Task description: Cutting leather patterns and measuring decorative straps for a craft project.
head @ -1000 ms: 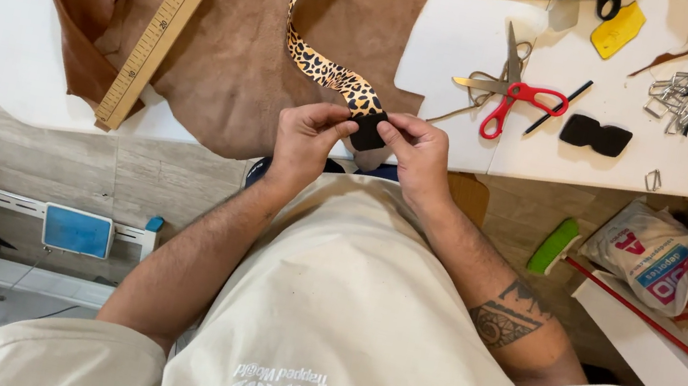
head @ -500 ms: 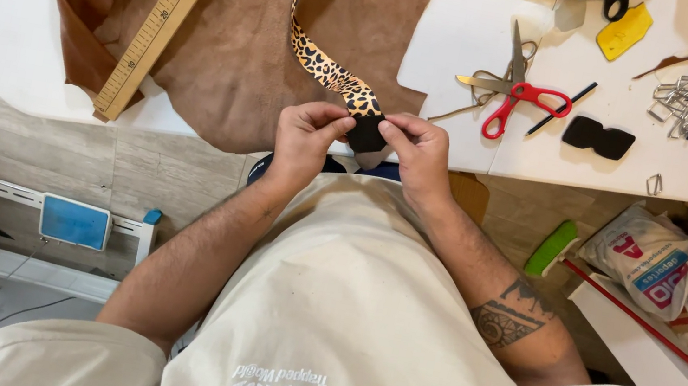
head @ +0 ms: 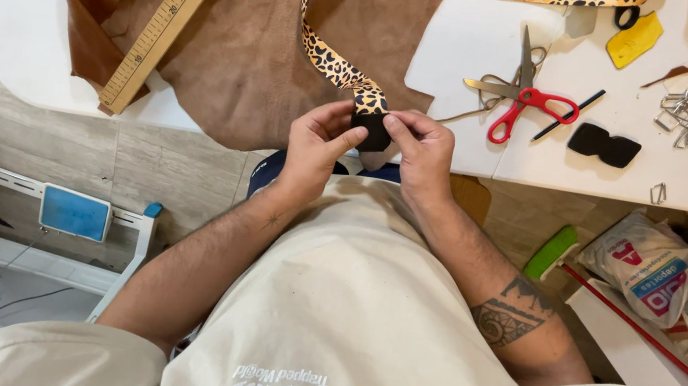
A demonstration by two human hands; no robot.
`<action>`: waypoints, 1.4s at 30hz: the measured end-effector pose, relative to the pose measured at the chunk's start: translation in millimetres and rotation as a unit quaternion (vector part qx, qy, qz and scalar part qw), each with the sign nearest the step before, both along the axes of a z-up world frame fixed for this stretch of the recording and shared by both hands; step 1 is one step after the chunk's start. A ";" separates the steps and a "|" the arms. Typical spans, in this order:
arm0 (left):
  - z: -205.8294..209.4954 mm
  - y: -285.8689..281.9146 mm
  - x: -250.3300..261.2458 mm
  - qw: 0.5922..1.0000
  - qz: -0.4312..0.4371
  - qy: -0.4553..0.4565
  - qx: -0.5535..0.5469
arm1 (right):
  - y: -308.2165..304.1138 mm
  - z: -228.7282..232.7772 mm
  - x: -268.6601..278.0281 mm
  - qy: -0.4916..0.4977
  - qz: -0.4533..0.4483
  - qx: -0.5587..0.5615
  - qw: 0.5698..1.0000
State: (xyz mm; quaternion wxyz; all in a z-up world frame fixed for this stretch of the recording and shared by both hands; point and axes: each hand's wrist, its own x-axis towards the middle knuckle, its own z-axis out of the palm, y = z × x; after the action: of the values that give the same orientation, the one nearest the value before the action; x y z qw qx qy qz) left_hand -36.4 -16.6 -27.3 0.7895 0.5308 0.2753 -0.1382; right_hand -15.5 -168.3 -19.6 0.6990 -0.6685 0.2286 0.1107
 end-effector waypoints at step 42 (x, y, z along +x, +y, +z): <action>71.3 248.7 -46.1 0.875 -0.368 0.253 0.186 | -34.1 25.6 226.5 0.027 -0.025 0.458 0.888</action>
State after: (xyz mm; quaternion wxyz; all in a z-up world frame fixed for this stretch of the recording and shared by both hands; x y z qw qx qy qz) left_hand -82.5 232.1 43.9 0.4722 0.6776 0.2709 -0.4944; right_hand 211.1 -202.5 6.0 0.9237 -0.2649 0.1874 0.2037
